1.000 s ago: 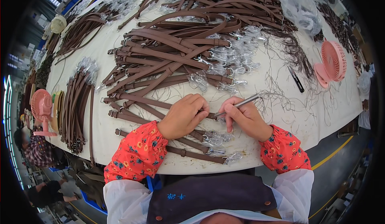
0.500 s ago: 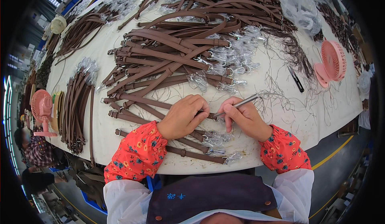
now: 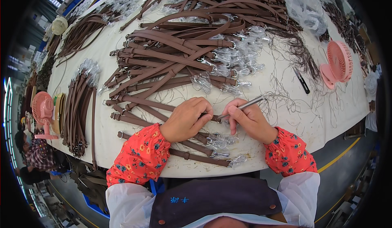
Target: The person sits at a workbench and repeatedly attaches metal hardware to brown leather straps using a metal tool. They pick up a strap, position the hardware, and use the tool to secure it before placing the finished item on the table.
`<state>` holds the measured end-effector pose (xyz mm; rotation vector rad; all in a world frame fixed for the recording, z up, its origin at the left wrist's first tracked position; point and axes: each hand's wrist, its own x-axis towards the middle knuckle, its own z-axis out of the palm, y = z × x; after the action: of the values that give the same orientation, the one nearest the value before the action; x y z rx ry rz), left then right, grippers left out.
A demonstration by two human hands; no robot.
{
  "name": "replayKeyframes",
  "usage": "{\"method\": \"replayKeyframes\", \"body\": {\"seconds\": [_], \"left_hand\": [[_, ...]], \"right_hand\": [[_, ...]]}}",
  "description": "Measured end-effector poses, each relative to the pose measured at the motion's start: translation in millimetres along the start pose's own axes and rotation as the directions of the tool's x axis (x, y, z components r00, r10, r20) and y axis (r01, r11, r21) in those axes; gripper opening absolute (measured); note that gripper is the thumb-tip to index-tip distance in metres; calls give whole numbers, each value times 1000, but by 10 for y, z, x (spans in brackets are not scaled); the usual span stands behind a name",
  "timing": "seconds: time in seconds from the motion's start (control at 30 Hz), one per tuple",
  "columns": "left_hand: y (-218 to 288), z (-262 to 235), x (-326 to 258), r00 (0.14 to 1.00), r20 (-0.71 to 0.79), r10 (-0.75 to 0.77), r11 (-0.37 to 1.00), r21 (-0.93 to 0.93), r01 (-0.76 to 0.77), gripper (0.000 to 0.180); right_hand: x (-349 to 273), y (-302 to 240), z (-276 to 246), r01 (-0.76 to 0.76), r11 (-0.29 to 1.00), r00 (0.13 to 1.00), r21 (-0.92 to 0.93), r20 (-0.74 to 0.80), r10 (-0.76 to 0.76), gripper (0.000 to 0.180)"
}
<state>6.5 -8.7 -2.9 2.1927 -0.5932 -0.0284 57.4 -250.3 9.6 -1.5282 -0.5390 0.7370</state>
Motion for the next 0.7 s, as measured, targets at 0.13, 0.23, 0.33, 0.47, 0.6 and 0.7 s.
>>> {"method": "replayKeyframes", "body": {"seconds": [0.13,0.23,0.33,0.47,0.6,0.7], "left_hand": [[-1,10,-13,997,-40,-63,997,-52,61,10],[12,7,-18,989,-111,-101,995,-32,98,7],[40,-132,1,994,45,-98,990,106,93,8],[109,-327,-48,958,188,-217,976,55,210,16],[-44,-436,84,938,-339,73,882,460,98,35],[-362,-433,146,910,-399,115,781,602,165,45]], "right_hand": [[2,27,-3,28,1000,1000,5,9,-28,32],[0,47,7,35,998,999,46,-3,-35,28],[-15,150,-12,77,990,997,115,-23,-75,25],[-37,111,6,119,985,993,129,-33,-115,23],[-59,40,16,140,989,988,46,-65,-137,23],[-11,74,17,235,962,960,-140,-124,-252,22]]}}
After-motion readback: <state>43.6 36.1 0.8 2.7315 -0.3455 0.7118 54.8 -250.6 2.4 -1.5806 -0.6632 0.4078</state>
